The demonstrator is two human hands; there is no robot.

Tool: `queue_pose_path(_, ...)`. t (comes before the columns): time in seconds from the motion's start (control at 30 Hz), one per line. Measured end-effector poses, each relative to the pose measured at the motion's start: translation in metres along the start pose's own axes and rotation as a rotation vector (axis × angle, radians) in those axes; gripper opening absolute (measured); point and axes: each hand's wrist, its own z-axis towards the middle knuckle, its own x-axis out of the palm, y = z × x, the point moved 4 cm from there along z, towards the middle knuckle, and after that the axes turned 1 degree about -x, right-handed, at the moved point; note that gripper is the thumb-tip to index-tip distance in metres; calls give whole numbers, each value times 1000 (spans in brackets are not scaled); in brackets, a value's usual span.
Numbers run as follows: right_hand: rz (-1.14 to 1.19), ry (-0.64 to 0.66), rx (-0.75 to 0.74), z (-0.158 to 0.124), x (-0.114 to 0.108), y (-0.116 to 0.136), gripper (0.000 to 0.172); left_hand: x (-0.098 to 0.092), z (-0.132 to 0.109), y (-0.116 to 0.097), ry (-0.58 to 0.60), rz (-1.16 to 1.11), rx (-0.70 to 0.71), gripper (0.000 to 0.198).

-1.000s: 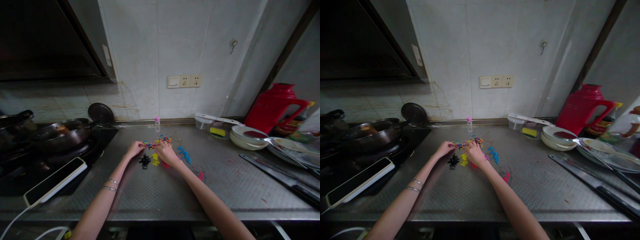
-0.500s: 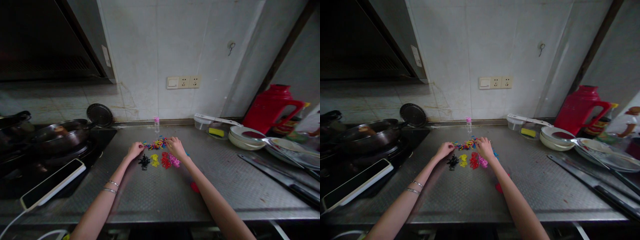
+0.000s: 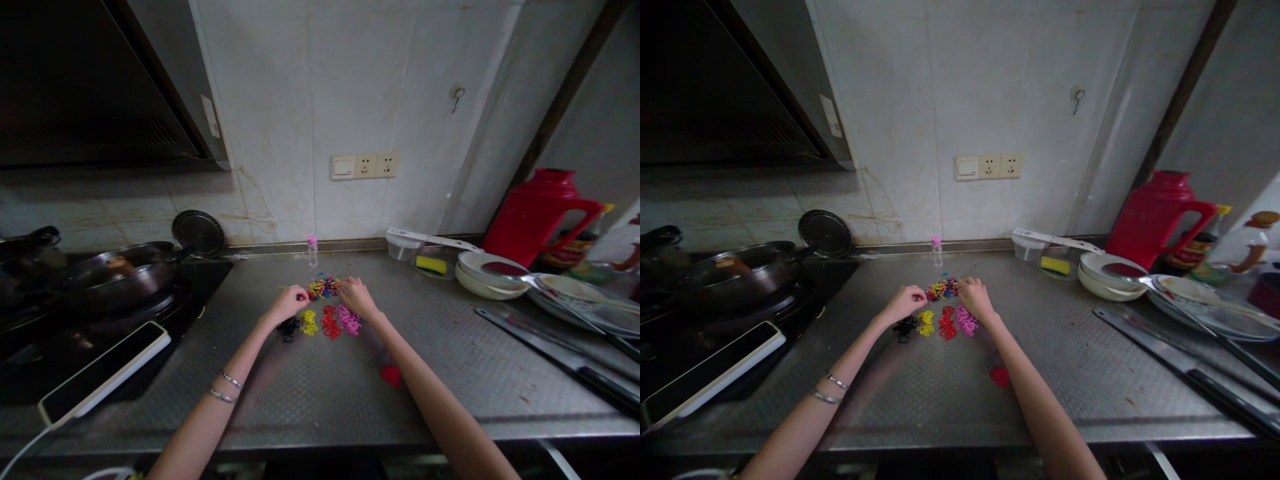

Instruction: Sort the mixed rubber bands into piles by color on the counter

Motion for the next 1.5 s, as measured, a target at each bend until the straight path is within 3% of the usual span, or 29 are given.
queue_pose_path(0.23,7,13,1,-3,6,-3,24,10,-4,-7,163,-35,19,18)
queue_pose_path(0.57,-14,39,19,-4,5,-2,25,33,-9,-35,192,-41,71,15)
queue_pose_path(0.8,-116,1,153,-6,-3,-9,27,41,-12,-36,205,-58,63,17)
queue_pose_path(1.03,-91,-27,163,-2,2,-13,26,30,-5,-24,136,-114,4,20)
queue_pose_path(1.3,-123,20,161,0,9,-6,31,3,1,3,2,-187,-94,25)
queue_pose_path(1.5,-161,28,112,0,12,-2,26,-6,4,25,-67,-220,-127,27)
